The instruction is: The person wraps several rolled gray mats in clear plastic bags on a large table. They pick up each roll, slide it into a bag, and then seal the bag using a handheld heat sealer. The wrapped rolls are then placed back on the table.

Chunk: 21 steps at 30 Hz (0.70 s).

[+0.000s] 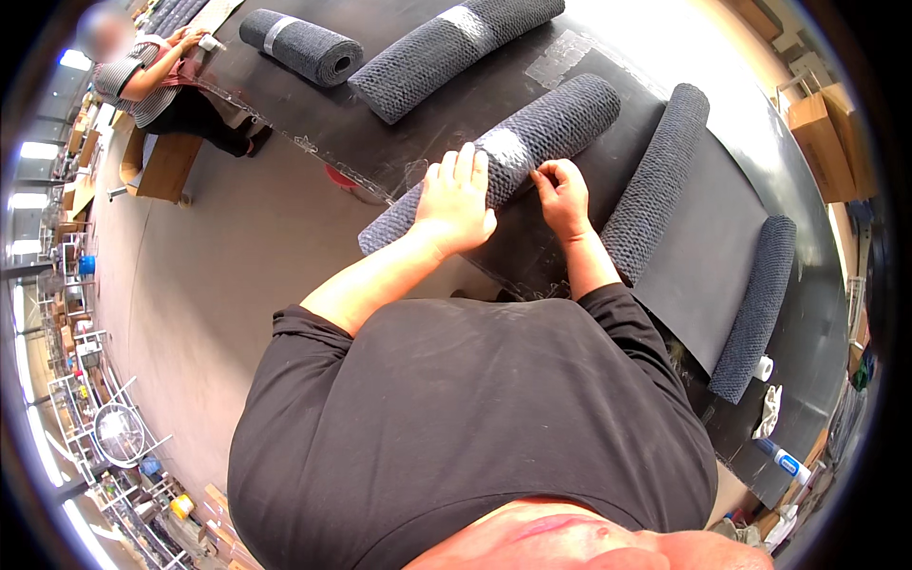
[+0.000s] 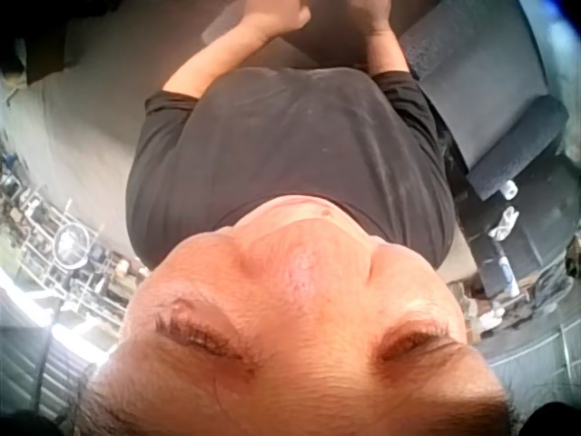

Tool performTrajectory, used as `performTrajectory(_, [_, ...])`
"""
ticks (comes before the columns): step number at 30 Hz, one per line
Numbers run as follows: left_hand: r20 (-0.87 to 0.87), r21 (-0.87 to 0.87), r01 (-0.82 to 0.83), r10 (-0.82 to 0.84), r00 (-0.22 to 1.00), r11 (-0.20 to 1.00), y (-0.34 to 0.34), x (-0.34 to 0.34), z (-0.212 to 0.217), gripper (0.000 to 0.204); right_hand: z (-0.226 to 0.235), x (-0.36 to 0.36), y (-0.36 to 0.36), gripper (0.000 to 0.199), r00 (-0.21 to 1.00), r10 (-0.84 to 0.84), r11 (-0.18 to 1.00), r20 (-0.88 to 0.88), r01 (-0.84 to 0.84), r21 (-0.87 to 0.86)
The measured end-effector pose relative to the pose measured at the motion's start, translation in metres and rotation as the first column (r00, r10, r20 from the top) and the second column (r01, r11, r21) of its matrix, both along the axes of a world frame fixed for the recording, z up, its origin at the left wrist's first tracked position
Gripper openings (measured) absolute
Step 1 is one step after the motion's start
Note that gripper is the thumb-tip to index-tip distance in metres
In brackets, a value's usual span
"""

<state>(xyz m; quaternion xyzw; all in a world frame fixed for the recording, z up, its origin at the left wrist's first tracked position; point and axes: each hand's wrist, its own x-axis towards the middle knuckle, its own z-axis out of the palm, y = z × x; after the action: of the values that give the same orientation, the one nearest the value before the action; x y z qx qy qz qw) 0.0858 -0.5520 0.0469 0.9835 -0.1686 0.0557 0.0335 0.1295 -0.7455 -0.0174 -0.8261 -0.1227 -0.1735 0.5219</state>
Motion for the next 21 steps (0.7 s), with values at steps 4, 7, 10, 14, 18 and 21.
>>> performTrajectory(4, [0.061,-0.107,0.037,-0.031,0.998,0.994,-0.009,-0.014,-0.001,0.078,-0.008,-0.014,-0.020,0.009,0.994,0.089,0.994,-0.059,-0.093,-0.063])
performTrajectory(7, [0.094,-0.107,0.069,-0.059,0.994,0.992,-0.012,-0.023,-0.005,0.077,-0.020,-0.030,-0.023,0.007,0.974,0.103,0.983,-0.204,-0.069,0.167])
performTrajectory(10, [0.091,-0.117,0.084,-0.074,0.993,0.990,-0.013,-0.026,-0.007,0.076,-0.028,-0.037,-0.022,0.007,0.905,0.208,0.885,-0.371,-0.012,0.466])
performTrajectory(14, [0.112,-0.077,0.078,-0.069,0.991,0.994,-0.011,-0.018,-0.006,0.080,-0.021,-0.033,-0.028,0.007,0.780,0.378,0.778,-0.498,0.025,0.628])
performTrajectory(18, [0.051,-0.088,0.045,-0.041,0.998,0.995,-0.004,-0.005,0.006,0.085,-0.009,-0.026,-0.024,0.013,0.736,0.415,0.761,-0.535,0.042,0.648])
performTrajectory(21, [0.034,-0.087,0.042,-0.039,0.999,0.995,0.000,-0.001,0.006,0.084,-0.002,-0.025,-0.020,0.020,0.756,0.335,0.852,-0.563,0.013,0.524])
